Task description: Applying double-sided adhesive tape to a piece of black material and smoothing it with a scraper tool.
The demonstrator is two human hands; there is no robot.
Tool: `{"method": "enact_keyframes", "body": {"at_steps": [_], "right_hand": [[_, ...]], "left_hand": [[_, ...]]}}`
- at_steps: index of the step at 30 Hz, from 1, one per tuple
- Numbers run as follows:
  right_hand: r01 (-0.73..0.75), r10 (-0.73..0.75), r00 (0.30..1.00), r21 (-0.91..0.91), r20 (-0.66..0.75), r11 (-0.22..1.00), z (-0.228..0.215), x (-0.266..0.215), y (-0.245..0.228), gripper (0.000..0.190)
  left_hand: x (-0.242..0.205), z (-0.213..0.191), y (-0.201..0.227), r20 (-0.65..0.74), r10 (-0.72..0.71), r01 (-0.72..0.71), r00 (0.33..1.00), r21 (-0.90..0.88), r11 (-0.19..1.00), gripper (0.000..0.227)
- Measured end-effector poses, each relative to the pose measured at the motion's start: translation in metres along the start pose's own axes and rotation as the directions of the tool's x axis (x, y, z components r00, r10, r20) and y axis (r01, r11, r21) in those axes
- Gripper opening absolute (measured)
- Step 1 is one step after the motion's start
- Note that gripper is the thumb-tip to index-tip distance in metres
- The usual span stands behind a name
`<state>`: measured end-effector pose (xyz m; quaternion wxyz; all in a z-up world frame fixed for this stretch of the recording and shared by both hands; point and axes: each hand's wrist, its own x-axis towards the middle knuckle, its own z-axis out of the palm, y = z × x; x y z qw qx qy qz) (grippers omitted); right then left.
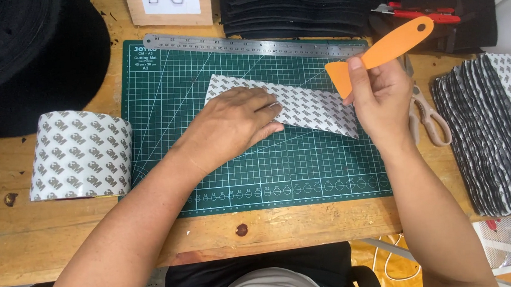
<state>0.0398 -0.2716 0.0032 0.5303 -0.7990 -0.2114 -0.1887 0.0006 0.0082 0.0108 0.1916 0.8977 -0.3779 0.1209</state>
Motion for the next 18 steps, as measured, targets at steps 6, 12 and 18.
{"method": "enact_keyframes", "body": {"at_steps": [6,12,18], "right_hand": [[0.021,-0.013,0.994,-0.074,0.107,0.997,0.008,-0.001,-0.012,0.012],[0.214,-0.175,0.946,-0.119,0.272,0.970,0.025,0.001,-0.024,0.017],[0.203,-0.167,0.915,-0.059,0.368,0.977,0.045,-0.011,-0.055,0.022]], "left_hand": [[0.002,-0.027,0.022,0.085,-0.116,0.129,0.990,-0.166,0.978,0.034],[-0.016,0.006,-0.035,-0.125,-0.208,0.230,0.970,0.203,0.952,0.017],[-0.021,-0.017,-0.049,-0.006,-0.287,0.285,0.958,0.147,0.947,0.020]]}}
